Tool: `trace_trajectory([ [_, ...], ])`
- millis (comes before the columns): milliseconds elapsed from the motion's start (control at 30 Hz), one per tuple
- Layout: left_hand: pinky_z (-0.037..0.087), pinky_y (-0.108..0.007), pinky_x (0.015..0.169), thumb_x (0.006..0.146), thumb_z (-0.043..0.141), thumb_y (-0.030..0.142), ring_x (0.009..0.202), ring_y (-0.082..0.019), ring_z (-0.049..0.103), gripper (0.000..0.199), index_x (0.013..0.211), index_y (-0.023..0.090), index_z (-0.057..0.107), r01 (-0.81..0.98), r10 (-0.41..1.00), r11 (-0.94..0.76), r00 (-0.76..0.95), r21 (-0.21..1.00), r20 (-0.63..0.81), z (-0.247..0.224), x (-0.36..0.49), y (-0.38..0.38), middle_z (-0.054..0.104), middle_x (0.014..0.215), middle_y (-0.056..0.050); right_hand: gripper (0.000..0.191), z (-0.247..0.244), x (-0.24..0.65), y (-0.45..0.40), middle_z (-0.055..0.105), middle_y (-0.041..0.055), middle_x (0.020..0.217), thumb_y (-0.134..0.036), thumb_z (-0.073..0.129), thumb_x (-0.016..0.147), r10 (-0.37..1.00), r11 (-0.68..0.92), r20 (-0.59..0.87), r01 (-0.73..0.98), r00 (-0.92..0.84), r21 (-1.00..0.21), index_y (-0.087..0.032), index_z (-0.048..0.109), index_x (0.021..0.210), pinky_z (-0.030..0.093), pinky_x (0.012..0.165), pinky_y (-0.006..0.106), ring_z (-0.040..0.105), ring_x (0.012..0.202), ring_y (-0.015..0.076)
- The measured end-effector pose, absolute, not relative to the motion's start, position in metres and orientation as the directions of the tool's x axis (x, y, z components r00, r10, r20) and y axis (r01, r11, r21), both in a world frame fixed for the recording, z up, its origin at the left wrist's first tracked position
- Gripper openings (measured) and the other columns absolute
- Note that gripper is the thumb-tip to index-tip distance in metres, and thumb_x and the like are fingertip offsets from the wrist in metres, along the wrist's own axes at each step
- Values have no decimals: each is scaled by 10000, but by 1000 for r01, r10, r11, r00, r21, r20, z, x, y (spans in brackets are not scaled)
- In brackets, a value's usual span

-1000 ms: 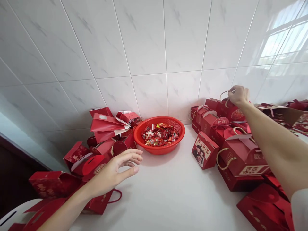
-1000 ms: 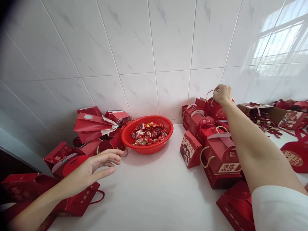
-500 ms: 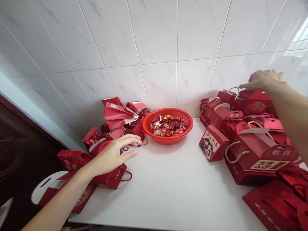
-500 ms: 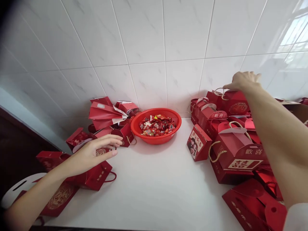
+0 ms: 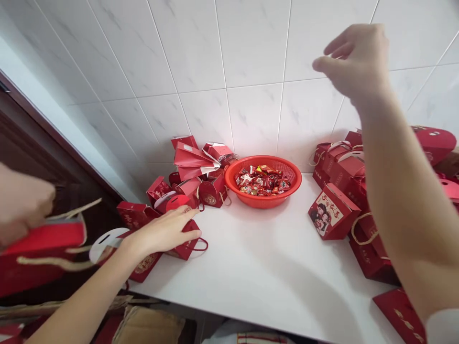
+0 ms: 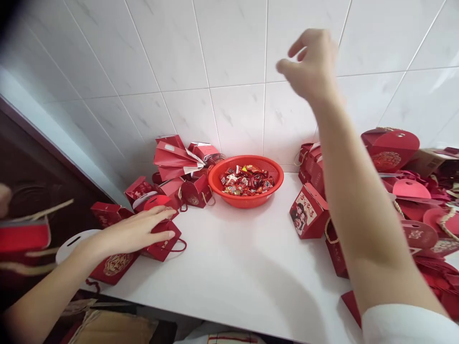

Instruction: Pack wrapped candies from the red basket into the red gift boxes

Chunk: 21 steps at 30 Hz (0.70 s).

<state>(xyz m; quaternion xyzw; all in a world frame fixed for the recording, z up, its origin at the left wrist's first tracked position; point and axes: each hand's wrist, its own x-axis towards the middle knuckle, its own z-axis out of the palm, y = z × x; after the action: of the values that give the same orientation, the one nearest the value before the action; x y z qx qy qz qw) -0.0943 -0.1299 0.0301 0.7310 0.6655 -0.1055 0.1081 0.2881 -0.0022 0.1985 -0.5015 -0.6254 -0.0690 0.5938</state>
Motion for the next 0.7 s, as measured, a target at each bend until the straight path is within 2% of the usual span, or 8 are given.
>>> trace_trajectory([
  [67, 372, -516, 1115, 855, 527, 506, 1446, -424, 335, 773, 1527, 148, 391, 998, 933, -28, 5, -57, -360, 17, -85, -133, 311, 1596, -217, 149, 188, 263, -12, 652, 97, 924, -216, 728, 750, 577, 525, 793, 655, 195, -544, -162, 677, 878, 452, 742, 366, 574, 817, 157],
  [133, 418, -562, 1056, 855, 556, 463, 1431, -487, 321, 751, 1515, 132, 413, 993, 920, -10, -36, -115, -389, 6, -73, -135, 299, 1586, -258, 148, 172, 245, -21, 662, 89, 961, -190, 708, 766, 575, 621, 813, 597, 94, -508, -147, 668, 902, 476, 786, 344, 597, 865, 159],
  [267, 497, -595, 938, 856, 573, 278, 1413, -508, 334, 601, 1445, 174, 504, 981, 945, -130, 80, -141, -316, -8, -44, -141, 342, 1553, -258, 181, 130, 231, -31, 670, 68, 1038, -255, 666, 817, 596, 727, 796, 489, -104, -481, -158, 650, 968, 513, 829, 340, 630, 942, 179],
  [367, 465, -603, 1007, 826, 593, 156, 1430, -447, 345, 589, 1407, 224, 520, 924, 903, -377, 353, -58, -243, -15, -19, -143, 406, 1524, -208, 245, 102, 232, -35, 681, 74, 1035, -335, 649, 840, 686, 690, 705, 464, -178, -555, -162, 655, 1013, 525, 803, 345, 647, 887, 182],
  [500, 433, -559, 1082, 807, 575, 56, 1416, -377, 393, 660, 1429, 232, 447, 697, 699, -704, 714, 136, -40, -27, 13, -129, 327, 1575, -194, 242, 75, 237, -42, 710, 68, 934, -358, 633, 850, 789, 614, 475, 494, -389, -616, -149, 689, 958, 507, 734, 295, 647, 808, 170],
  [600, 458, -470, 1085, 855, 618, 177, 1379, -322, 445, 611, 1436, 220, 432, 575, 613, -769, 787, 280, 68, -30, 32, -114, 360, 1552, -175, 241, 58, 243, -47, 722, 59, 955, -339, 619, 863, 716, 640, 209, 506, -666, -578, -160, 707, 998, 487, 730, 265, 651, 832, 169],
  [700, 501, -429, 1036, 896, 614, 337, 1255, -289, 551, 505, 1372, 199, 519, 582, 659, -715, 745, 387, 99, -27, 42, -103, 516, 1397, -153, 288, 42, 247, -51, 723, 56, 955, -350, 602, 886, 642, 595, -73, 555, -764, -582, -169, 697, 1088, 471, 701, 251, 655, 829, 171],
])
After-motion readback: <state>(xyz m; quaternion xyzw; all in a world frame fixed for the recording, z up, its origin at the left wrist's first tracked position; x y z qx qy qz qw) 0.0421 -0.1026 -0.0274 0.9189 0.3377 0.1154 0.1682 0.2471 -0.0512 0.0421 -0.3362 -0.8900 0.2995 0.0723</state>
